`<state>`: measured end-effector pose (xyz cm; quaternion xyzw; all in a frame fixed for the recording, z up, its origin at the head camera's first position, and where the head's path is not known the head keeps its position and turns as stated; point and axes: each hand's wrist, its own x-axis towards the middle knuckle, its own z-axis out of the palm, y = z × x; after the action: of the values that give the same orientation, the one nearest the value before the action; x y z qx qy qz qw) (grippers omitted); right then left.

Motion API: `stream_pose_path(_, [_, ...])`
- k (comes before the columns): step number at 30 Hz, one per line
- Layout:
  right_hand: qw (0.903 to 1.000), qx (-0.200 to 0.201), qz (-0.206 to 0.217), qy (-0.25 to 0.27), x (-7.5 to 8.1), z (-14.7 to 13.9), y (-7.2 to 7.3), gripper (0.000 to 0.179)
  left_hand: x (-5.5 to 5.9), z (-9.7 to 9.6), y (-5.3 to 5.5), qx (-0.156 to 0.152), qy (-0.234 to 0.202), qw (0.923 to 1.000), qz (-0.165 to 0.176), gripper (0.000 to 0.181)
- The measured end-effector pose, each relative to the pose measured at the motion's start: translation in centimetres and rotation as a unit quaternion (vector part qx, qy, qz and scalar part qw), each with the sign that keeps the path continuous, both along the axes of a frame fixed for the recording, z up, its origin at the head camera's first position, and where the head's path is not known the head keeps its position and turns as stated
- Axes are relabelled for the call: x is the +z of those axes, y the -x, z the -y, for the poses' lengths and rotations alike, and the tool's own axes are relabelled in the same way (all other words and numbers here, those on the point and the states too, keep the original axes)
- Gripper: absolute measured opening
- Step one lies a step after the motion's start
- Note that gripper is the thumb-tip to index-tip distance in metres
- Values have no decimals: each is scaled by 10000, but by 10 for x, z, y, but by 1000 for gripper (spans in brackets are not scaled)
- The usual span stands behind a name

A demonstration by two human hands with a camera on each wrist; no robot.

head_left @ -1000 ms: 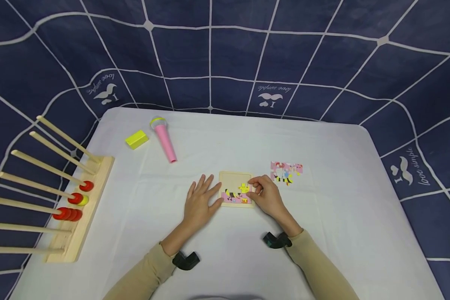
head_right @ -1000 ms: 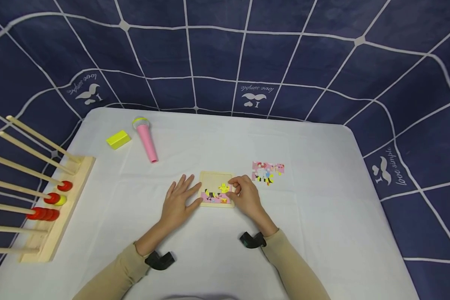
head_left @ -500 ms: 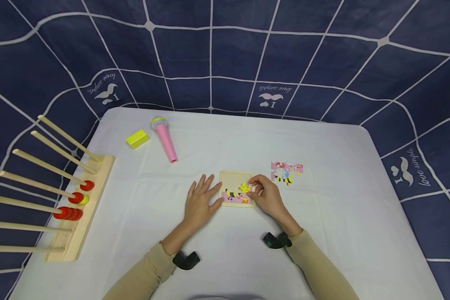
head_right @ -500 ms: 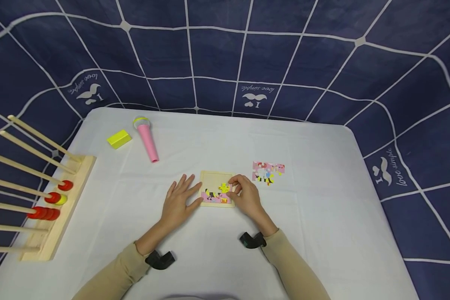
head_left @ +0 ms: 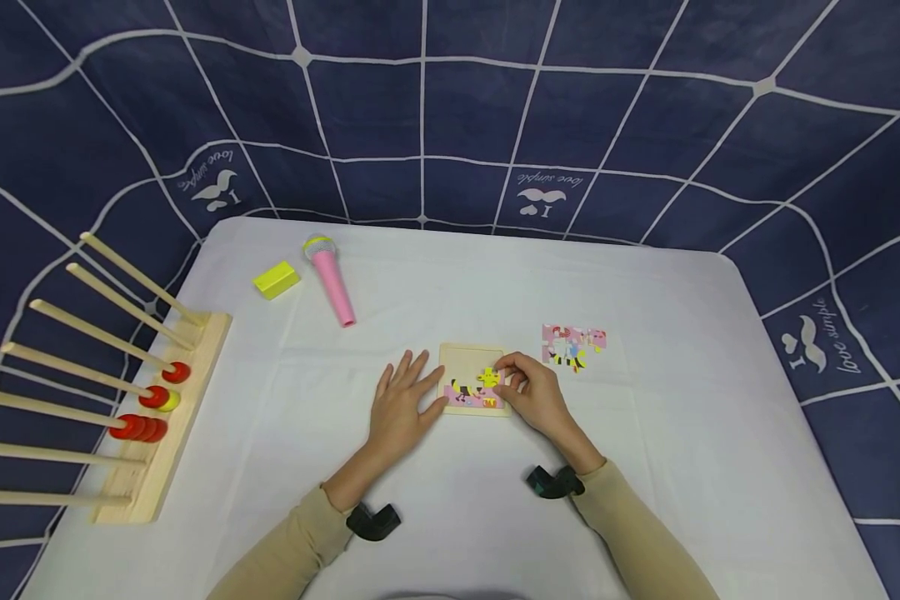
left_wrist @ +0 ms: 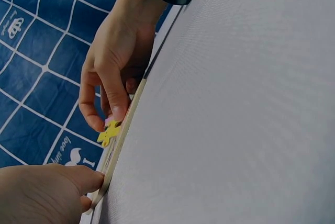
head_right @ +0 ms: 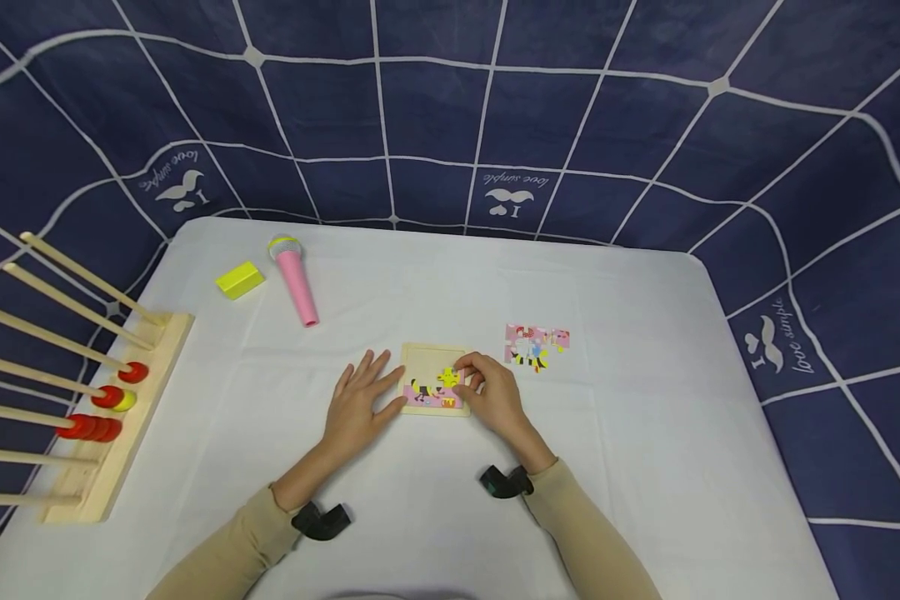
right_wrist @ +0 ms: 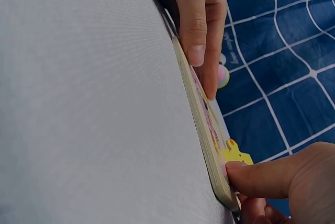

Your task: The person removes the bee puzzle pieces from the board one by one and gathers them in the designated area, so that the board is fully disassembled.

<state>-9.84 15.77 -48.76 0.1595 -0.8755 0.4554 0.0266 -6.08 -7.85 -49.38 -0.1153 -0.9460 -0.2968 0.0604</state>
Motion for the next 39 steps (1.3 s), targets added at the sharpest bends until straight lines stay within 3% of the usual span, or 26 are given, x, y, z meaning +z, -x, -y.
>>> stream_pose_path(13, [9998, 66, -5, 162, -4, -1, -1, 24, -1, 0, 0, 2, -32, 10000, 1, 48])
stream_pose_path(19, [9975, -129, 295, 633, -3, 0, -1, 16, -1, 0, 0, -5, -43, 10000, -20, 48])
stream_pose_path(24, [9889, -290, 801, 1215, 5, 1, -2, 15, 0, 0, 0, -15, -35, 10000, -35, 48])
stream_pose_path(29, [9734, -316, 1426, 1763, 20, -4, -2, 18, -1, 0, 0, -51, -26, 10000, -73, 48])
stream_pose_path(33, [9694, -368, 1416, 1970, 28, -18, 1, 19, -1, 0, 0, -47, -20, 9999, -112, 48])
stream_pose_path(39, [9647, -1032, 1252, 2076, 31, -50, 6, 22, -3, 1, 1, -34, 4, 9999, -154, 48])
